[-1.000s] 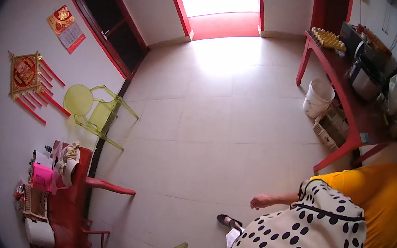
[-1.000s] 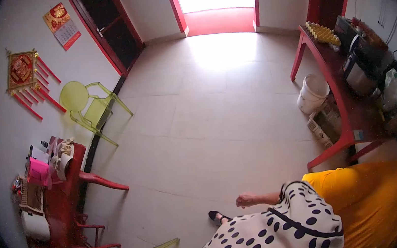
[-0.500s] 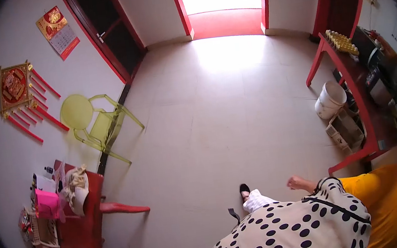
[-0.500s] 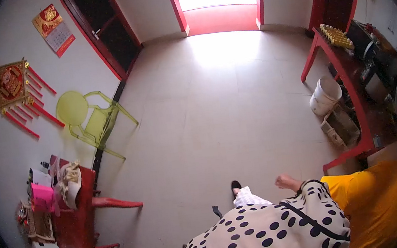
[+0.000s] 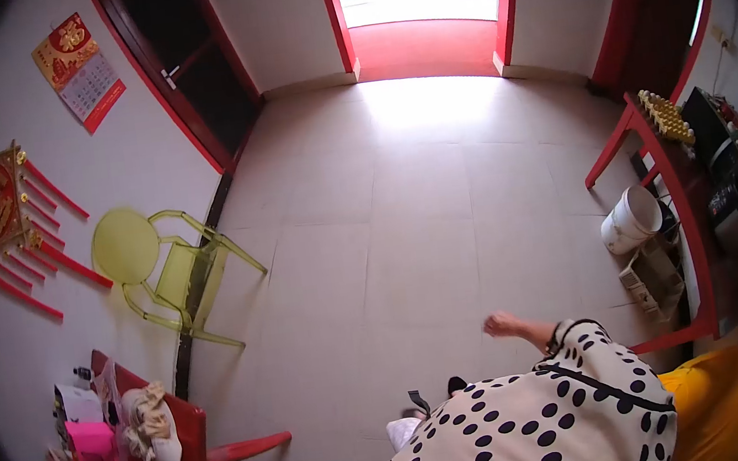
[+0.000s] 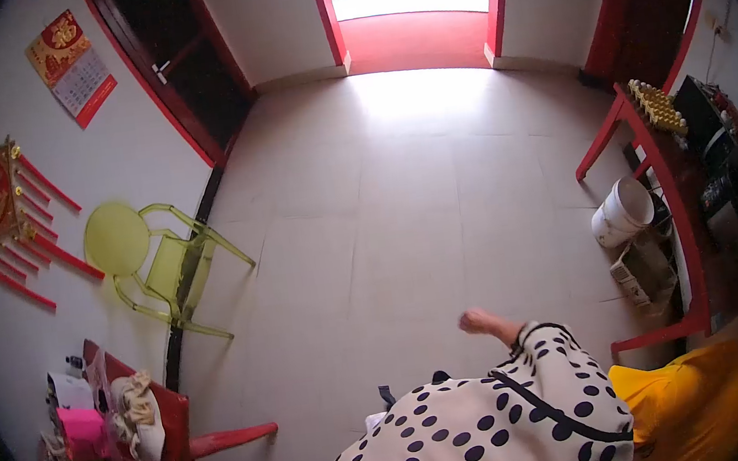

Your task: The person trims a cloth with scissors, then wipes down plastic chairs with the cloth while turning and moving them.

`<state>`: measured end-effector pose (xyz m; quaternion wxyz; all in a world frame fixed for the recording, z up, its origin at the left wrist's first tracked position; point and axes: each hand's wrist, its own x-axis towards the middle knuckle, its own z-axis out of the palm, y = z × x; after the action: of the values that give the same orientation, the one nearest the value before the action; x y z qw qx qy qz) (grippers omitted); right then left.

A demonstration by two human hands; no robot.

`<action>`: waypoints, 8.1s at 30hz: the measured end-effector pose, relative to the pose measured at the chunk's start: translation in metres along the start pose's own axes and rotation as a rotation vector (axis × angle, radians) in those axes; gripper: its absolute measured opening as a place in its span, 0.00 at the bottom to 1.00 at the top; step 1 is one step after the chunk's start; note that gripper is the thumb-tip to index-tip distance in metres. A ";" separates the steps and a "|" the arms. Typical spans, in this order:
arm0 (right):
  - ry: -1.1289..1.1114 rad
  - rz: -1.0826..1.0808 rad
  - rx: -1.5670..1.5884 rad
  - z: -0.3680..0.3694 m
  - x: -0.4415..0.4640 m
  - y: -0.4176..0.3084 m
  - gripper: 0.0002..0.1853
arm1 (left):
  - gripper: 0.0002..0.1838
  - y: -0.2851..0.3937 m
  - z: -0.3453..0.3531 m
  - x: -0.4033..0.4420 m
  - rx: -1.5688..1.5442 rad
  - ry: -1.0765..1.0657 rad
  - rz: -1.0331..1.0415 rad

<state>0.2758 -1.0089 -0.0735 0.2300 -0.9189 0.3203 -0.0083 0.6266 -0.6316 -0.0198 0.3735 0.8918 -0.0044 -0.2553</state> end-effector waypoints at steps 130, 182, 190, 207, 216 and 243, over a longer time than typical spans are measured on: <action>-1.121 -1.235 0.731 -0.305 1.120 -0.586 0.36 | 0.25 0.776 0.529 0.471 -1.104 1.488 -1.777; -0.977 -1.410 0.724 -0.267 0.569 -0.396 0.42 | 0.23 0.690 0.749 -0.069 -1.134 1.386 -2.394; -0.775 -1.485 0.602 -0.224 0.471 -0.389 0.42 | 0.20 0.509 0.616 -0.205 -0.927 1.731 -1.872; -0.784 -1.334 0.582 -0.168 0.211 -0.407 0.41 | 0.21 0.419 0.672 -0.357 -1.305 1.214 -2.002; -0.712 -1.223 0.562 -0.139 0.066 -0.392 0.42 | 0.23 0.136 0.596 -0.609 -0.662 1.134 -1.871; -0.396 -0.840 0.131 -0.057 -0.269 -0.430 0.39 | 0.23 -0.372 0.203 -0.802 -0.544 0.669 -1.231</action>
<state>0.3047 -0.5771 0.1970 0.3209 -0.9365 -0.1307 0.0548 -0.2320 -0.3387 -0.0253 0.3517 0.6394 0.6721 -0.1257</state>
